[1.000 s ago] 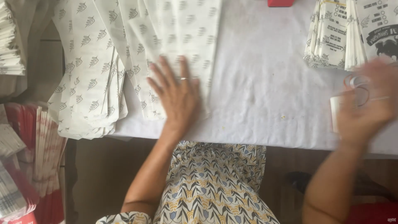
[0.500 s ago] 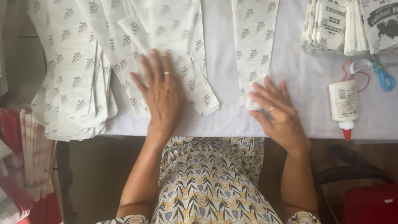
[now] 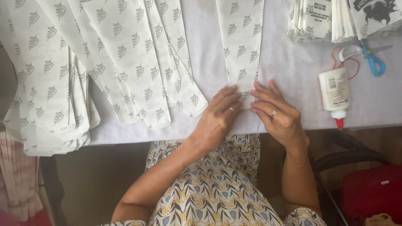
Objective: Applying glue to paper sleeves and stacking them for assembly
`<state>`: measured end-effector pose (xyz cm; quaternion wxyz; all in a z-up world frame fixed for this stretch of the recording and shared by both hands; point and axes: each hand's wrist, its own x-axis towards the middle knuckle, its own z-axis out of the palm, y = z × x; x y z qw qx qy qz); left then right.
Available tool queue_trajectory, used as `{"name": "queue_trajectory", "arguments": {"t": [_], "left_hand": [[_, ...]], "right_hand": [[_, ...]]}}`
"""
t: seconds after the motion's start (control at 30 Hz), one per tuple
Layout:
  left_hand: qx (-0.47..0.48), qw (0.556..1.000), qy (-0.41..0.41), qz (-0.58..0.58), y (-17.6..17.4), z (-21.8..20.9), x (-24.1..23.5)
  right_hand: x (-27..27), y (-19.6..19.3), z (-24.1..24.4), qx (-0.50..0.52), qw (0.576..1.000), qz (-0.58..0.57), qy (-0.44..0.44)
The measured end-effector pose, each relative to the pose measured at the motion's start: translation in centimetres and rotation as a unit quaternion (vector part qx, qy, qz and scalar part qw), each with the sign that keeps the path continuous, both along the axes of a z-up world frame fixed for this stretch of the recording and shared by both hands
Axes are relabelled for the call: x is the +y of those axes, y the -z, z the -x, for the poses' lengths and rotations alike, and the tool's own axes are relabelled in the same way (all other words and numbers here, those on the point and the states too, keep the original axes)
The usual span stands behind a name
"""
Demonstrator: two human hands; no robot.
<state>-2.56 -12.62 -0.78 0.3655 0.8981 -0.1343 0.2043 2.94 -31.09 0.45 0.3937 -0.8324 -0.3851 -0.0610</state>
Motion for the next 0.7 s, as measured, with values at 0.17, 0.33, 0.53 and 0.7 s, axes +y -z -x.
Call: {"name": "queue_trajectory", "arguments": {"t": [0.17, 0.33, 0.53, 0.7], "left_hand": [[0.002, 1.0, -0.014, 0.009, 0.2, -0.3, -0.1], [-0.006, 0.998, -0.039, 0.045, 1.2, -0.8, -0.5], [0.058, 0.988, -0.032, 0.142, 0.6, -0.9, -0.4], [0.081, 0.981, -0.029, 0.171, 0.4, -0.8, -0.2]], "right_hand": [[0.2, 0.3, 0.0, -0.012, 1.0, 0.006, 0.019], [1.0, 0.2, 0.1, 0.026, 0.998, -0.019, 0.059], [0.8, -0.5, -0.2, 0.096, 0.992, -0.033, 0.077], [1.0, -0.4, 0.0, 0.084, 0.992, -0.054, 0.079]]}}
